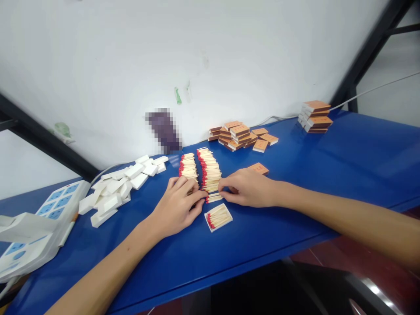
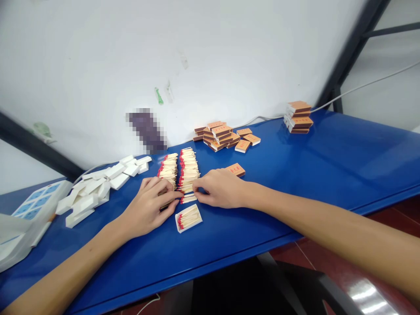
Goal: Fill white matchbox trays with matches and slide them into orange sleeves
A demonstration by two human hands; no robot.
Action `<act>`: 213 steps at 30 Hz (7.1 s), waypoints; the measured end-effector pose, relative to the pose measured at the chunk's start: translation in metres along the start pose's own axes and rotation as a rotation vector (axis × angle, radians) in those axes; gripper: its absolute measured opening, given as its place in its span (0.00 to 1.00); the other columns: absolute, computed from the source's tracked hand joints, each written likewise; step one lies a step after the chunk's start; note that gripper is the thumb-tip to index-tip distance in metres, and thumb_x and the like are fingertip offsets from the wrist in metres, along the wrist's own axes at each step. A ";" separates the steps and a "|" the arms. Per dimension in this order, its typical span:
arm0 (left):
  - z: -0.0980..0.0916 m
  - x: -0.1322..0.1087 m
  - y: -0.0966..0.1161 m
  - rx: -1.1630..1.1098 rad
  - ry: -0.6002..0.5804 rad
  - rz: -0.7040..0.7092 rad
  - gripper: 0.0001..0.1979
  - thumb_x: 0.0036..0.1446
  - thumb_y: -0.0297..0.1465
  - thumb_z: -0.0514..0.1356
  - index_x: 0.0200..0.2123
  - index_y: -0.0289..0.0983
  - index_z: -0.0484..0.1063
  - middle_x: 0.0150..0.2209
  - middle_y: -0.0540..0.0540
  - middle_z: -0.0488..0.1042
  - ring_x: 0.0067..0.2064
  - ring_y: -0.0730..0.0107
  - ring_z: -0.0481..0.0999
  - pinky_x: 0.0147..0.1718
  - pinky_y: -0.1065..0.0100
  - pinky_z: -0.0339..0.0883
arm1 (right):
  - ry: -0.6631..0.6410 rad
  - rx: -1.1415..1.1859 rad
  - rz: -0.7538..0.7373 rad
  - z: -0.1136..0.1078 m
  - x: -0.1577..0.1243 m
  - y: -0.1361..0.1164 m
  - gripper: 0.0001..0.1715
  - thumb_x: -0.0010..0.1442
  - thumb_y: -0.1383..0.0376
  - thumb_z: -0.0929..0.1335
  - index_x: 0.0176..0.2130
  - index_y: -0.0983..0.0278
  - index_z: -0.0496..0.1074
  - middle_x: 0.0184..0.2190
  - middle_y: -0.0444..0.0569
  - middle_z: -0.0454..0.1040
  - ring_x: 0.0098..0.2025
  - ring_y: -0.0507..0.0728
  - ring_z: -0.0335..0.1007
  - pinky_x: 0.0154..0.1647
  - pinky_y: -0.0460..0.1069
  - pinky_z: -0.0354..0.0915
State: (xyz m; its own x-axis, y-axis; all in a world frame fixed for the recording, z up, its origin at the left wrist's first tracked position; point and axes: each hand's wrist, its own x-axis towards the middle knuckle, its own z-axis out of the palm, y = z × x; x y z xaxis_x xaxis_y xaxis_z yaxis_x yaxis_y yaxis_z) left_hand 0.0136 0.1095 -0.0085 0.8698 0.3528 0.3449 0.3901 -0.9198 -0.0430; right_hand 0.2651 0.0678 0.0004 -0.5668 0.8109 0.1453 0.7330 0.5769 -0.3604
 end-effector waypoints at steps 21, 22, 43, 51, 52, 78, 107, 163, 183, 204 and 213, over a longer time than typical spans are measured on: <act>-0.001 0.000 0.000 -0.003 0.061 0.008 0.13 0.68 0.27 0.54 0.48 0.37 0.77 0.37 0.44 0.71 0.40 0.61 0.67 0.42 0.56 0.57 | -0.003 -0.017 -0.005 -0.003 0.000 -0.002 0.10 0.66 0.67 0.64 0.40 0.64 0.76 0.26 0.44 0.73 0.27 0.51 0.65 0.30 0.47 0.48; 0.000 0.001 0.000 -0.005 0.059 0.006 0.13 0.68 0.27 0.54 0.48 0.37 0.77 0.37 0.44 0.71 0.40 0.61 0.67 0.42 0.56 0.57 | -0.001 -0.015 -0.009 -0.003 0.000 -0.002 0.10 0.66 0.67 0.64 0.39 0.64 0.76 0.26 0.44 0.73 0.27 0.51 0.64 0.30 0.47 0.48; -0.001 0.001 -0.001 -0.007 0.047 0.025 0.13 0.68 0.27 0.54 0.46 0.35 0.78 0.37 0.43 0.70 0.40 0.61 0.67 0.42 0.56 0.57 | -0.015 0.035 -0.076 -0.002 0.000 0.000 0.09 0.64 0.70 0.64 0.39 0.65 0.75 0.25 0.43 0.72 0.27 0.51 0.64 0.31 0.47 0.51; -0.001 0.000 -0.002 -0.011 0.059 0.020 0.13 0.68 0.27 0.53 0.47 0.36 0.78 0.37 0.43 0.71 0.40 0.61 0.68 0.42 0.56 0.58 | -0.034 0.051 -0.107 -0.002 -0.001 0.000 0.10 0.64 0.71 0.64 0.34 0.65 0.73 0.25 0.44 0.72 0.27 0.51 0.64 0.30 0.47 0.51; -0.001 0.000 -0.002 -0.011 0.058 0.018 0.14 0.67 0.27 0.53 0.48 0.36 0.78 0.38 0.43 0.70 0.40 0.61 0.68 0.42 0.56 0.58 | -0.033 0.046 -0.107 -0.001 -0.001 0.000 0.10 0.64 0.71 0.64 0.34 0.65 0.74 0.25 0.44 0.73 0.27 0.51 0.64 0.31 0.46 0.52; -0.002 0.001 -0.001 -0.002 0.111 0.026 0.12 0.67 0.26 0.54 0.45 0.36 0.78 0.36 0.44 0.70 0.39 0.62 0.67 0.42 0.56 0.57 | -0.036 -0.015 -0.073 -0.002 0.000 0.000 0.13 0.67 0.70 0.61 0.40 0.65 0.76 0.29 0.47 0.76 0.30 0.53 0.69 0.32 0.47 0.54; -0.002 0.000 -0.001 -0.065 0.046 -0.006 0.12 0.67 0.28 0.54 0.43 0.37 0.78 0.37 0.44 0.70 0.41 0.61 0.68 0.44 0.54 0.57 | -0.018 0.019 -0.087 0.001 0.000 0.004 0.14 0.65 0.69 0.63 0.45 0.63 0.77 0.33 0.47 0.78 0.32 0.54 0.71 0.33 0.47 0.55; 0.002 0.001 0.002 -0.051 0.094 0.026 0.13 0.68 0.29 0.56 0.54 0.36 0.74 0.38 0.44 0.71 0.41 0.61 0.69 0.44 0.56 0.57 | -0.073 0.053 -0.084 -0.004 -0.001 0.005 0.16 0.70 0.55 0.64 0.44 0.63 0.76 0.24 0.42 0.70 0.25 0.50 0.63 0.29 0.46 0.50; 0.000 0.000 0.001 -0.123 0.047 0.070 0.12 0.68 0.32 0.58 0.51 0.38 0.75 0.40 0.44 0.71 0.43 0.61 0.69 0.46 0.57 0.59 | -0.062 -0.006 -0.099 0.001 -0.001 0.003 0.21 0.66 0.52 0.69 0.50 0.63 0.77 0.25 0.44 0.74 0.27 0.53 0.67 0.30 0.47 0.53; -0.006 0.000 0.006 -0.243 0.211 0.188 0.12 0.58 0.28 0.62 0.46 0.37 0.75 0.37 0.44 0.70 0.38 0.63 0.69 0.39 0.58 0.65 | -0.032 -0.015 -0.054 0.003 -0.003 0.001 0.13 0.65 0.58 0.68 0.45 0.63 0.76 0.24 0.44 0.73 0.27 0.53 0.67 0.29 0.46 0.51; -0.009 0.001 0.008 -0.274 0.182 0.214 0.17 0.53 0.33 0.64 0.47 0.37 0.75 0.36 0.43 0.71 0.38 0.61 0.71 0.39 0.57 0.66 | -0.045 -0.010 -0.054 0.002 -0.003 0.000 0.12 0.64 0.60 0.68 0.45 0.64 0.74 0.26 0.44 0.73 0.27 0.53 0.66 0.29 0.47 0.50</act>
State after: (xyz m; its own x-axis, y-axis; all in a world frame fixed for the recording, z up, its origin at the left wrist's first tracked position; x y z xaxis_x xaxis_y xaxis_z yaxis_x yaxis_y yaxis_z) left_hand 0.0144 0.1010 0.0003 0.8451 0.1347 0.5173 0.0897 -0.9897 0.1112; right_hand 0.2661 0.0656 -0.0019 -0.6216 0.7737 0.1224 0.7046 0.6205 -0.3442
